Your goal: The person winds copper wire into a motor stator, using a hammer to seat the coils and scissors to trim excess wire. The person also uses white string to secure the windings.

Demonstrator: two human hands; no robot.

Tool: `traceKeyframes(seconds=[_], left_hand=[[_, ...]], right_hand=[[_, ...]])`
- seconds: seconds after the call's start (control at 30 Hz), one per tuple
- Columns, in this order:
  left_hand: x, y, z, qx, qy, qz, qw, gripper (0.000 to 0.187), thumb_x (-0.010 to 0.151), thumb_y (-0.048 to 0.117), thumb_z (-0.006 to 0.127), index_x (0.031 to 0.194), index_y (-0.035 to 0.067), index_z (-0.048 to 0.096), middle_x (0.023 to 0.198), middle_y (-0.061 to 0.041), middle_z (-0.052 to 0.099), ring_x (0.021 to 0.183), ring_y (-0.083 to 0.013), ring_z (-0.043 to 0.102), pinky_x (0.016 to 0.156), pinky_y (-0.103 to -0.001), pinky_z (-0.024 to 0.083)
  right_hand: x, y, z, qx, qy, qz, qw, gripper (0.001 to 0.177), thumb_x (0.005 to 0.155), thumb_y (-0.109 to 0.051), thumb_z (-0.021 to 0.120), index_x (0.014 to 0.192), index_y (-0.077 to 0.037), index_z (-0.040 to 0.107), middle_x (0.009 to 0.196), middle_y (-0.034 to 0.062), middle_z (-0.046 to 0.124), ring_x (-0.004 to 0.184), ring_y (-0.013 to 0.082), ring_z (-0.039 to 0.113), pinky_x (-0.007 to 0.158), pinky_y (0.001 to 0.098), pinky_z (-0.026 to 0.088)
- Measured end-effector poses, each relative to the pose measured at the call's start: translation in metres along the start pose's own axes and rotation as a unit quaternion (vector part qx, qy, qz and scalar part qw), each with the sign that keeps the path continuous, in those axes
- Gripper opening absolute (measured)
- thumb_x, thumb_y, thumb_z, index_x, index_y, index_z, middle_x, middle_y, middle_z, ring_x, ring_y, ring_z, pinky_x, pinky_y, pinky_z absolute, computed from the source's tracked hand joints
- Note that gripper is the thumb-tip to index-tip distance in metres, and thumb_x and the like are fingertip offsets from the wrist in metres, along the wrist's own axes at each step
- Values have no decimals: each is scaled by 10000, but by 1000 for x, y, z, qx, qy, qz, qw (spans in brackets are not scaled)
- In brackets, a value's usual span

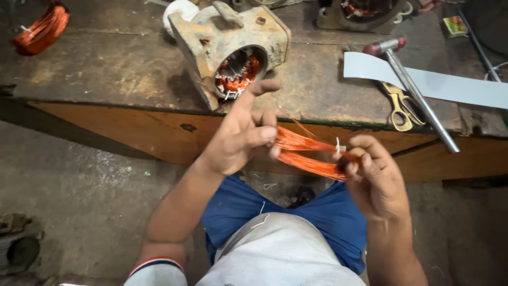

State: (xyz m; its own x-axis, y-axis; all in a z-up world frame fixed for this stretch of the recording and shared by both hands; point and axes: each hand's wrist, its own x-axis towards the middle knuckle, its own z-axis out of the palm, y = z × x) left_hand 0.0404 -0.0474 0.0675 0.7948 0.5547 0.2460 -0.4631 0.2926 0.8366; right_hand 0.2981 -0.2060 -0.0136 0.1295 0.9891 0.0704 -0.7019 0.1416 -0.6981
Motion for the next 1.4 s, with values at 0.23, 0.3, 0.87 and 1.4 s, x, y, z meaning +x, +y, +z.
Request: traceKeyframes(seconds=[0.23,0.3,0.87,1.4], left_hand=[[-27,-13,-16,32,27,-108,993,661,921,51,755,1484,50,409,1043,-46,618,883,-89,632,758,-242,533],[-27,-11,-12,86,45,-81,992,684,898,33,785,1479,59,425,1071,-35,598,919,-78,611,765,-229,517],[1,-3,9,392,-80,-88,912,329,1055,341,544,1251,121,691,896,-7,803,791,-98,772,735,-287,608],[-23,-13,9,407,-14,-127,904,260,1006,280,600,973,55,729,652,13,646,599,-50,581,552,-251,470]], right_hand=[[-6,-2,3,-86,-14,-54,995,337,1048,-71,682,1351,54,607,1142,142,701,1099,218,690,946,283,545],[-1,2,16,-202,17,-94,975,296,1021,-16,677,1308,40,630,1174,130,700,1088,190,686,1000,300,552],[-4,25,64,-569,52,-272,774,164,992,113,647,1102,22,727,985,102,707,946,143,689,1241,479,510],[24,-20,66,-632,-133,-168,745,142,815,17,760,903,-11,652,968,97,757,976,207,762,970,412,603]])
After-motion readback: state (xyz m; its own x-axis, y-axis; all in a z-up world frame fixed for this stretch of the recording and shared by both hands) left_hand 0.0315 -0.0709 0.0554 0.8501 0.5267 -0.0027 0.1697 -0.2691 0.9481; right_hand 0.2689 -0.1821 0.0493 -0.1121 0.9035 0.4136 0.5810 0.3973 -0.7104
